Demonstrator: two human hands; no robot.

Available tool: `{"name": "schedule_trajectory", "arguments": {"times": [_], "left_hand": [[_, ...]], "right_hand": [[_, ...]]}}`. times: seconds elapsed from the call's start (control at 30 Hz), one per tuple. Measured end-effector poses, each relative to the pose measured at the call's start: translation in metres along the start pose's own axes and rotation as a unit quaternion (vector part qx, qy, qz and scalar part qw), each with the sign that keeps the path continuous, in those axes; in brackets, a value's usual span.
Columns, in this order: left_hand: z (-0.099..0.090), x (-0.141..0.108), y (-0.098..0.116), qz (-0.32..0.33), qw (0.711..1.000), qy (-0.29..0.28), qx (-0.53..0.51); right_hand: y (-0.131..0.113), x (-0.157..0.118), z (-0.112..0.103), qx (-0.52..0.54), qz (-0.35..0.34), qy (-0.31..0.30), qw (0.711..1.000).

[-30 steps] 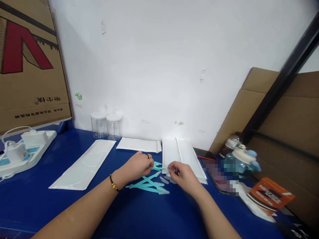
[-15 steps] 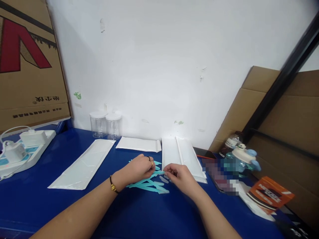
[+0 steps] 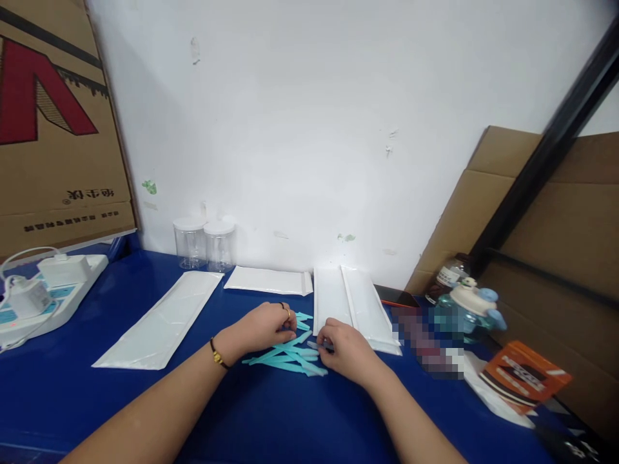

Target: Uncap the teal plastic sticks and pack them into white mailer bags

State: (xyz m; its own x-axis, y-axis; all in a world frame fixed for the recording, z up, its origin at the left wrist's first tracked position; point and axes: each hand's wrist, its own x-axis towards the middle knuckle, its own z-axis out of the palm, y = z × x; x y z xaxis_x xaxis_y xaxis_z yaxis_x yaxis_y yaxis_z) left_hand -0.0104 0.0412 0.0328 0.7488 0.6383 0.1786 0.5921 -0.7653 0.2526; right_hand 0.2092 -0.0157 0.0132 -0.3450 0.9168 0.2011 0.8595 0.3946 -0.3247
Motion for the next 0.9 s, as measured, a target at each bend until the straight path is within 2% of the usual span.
{"name": "schedule_trajectory", "arguments": {"times": [0.1,0.23,0.4,0.53,0.9], "left_hand": [[0.008,0.003,-0.013,-0.022,0.996,0.056,0.061],[0.012,0.005,-0.022,-0.030,0.994,0.044,0.092],[0.011,0.008,-0.021,-0.019,0.992,0.050,0.116],[0.011,0.010,-0.022,-0.005,0.992,0.059,0.115],[0.003,0.008,-0.004,0.026,0.992,0.080,0.097]], "right_hand": [[-0.001,0.002,0.002,-0.023,0.003,0.000,1.000],[-0.003,0.002,0.000,-0.019,0.008,0.002,1.000],[0.005,0.001,-0.004,0.058,0.017,0.052,0.997],[0.014,0.002,-0.008,0.104,0.045,0.066,0.991],[0.008,0.004,-0.011,0.128,0.030,0.091,0.987]]}}
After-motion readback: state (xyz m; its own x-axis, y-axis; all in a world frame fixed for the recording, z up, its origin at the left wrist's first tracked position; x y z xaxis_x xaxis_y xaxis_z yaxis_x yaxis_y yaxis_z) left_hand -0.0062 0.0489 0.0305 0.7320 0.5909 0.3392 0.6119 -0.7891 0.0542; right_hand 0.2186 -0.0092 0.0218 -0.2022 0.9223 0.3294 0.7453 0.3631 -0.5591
